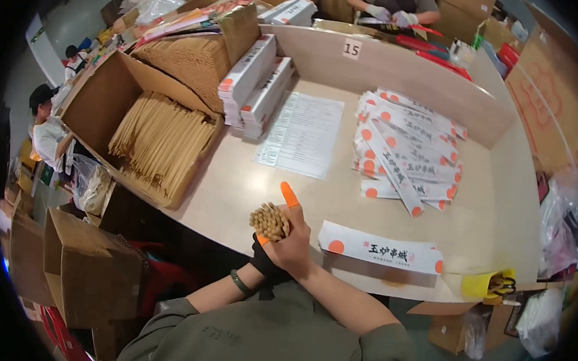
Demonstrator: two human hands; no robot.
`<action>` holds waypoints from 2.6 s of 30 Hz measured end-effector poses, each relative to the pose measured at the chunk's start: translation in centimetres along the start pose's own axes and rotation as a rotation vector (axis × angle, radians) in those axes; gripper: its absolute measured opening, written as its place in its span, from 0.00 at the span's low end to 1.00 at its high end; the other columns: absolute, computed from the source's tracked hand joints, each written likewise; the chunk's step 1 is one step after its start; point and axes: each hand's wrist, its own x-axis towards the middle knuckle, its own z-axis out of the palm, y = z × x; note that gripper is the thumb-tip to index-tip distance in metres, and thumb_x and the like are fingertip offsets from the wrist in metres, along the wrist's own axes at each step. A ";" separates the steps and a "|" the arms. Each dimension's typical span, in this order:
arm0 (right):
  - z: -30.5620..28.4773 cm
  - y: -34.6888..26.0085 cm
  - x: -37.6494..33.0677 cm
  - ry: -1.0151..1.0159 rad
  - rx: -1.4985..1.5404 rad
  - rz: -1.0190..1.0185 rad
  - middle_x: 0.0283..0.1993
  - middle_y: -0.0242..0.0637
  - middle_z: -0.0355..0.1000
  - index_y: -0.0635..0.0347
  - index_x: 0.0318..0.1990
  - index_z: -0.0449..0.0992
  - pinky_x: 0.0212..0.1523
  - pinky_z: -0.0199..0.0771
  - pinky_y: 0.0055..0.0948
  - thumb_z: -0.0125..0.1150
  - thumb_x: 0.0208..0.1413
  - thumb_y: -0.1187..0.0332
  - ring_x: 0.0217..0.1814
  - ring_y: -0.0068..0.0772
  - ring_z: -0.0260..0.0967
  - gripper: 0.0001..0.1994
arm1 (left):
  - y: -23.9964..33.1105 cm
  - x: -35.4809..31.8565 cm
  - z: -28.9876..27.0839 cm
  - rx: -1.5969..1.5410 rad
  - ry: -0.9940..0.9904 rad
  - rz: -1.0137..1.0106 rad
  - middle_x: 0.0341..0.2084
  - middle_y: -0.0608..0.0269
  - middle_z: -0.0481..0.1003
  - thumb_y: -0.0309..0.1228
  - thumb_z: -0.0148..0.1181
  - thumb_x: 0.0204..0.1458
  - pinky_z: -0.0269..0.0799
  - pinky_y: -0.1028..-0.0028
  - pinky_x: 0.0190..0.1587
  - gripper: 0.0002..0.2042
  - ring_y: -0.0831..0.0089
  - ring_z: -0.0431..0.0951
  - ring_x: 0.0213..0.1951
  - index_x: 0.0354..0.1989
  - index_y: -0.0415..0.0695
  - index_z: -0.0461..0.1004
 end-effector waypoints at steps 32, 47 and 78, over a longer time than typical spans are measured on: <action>-13.3 -8.0 -3.0 -0.442 -1.272 -0.268 0.42 0.41 0.68 0.66 0.43 0.75 0.41 0.69 0.37 0.68 0.41 0.70 0.41 0.44 0.67 0.19 | 5.4 0.3 -2.2 -0.619 -0.424 -0.703 0.32 0.67 0.72 0.29 0.62 0.52 0.70 0.76 0.36 0.28 0.76 0.70 0.34 0.61 0.46 0.59; -15.0 -5.4 -4.0 -0.390 -1.246 -0.421 0.35 0.39 0.69 0.67 0.36 0.76 0.34 0.70 0.35 0.64 0.39 0.78 0.35 0.40 0.69 0.13 | 4.4 0.4 -2.5 0.076 -0.021 -0.403 0.26 0.65 0.75 0.33 0.64 0.48 0.69 0.78 0.28 0.11 0.77 0.74 0.26 0.34 0.39 0.74; -16.5 -7.4 -1.4 -0.197 -0.883 0.099 0.26 0.32 0.67 0.62 0.33 0.80 0.28 0.63 0.26 0.69 0.47 0.71 0.27 0.27 0.62 0.06 | 7.9 1.9 -9.1 1.000 -0.188 0.363 0.22 0.56 0.70 0.26 0.60 0.38 0.68 0.70 0.30 0.11 0.59 0.75 0.28 0.33 0.39 0.72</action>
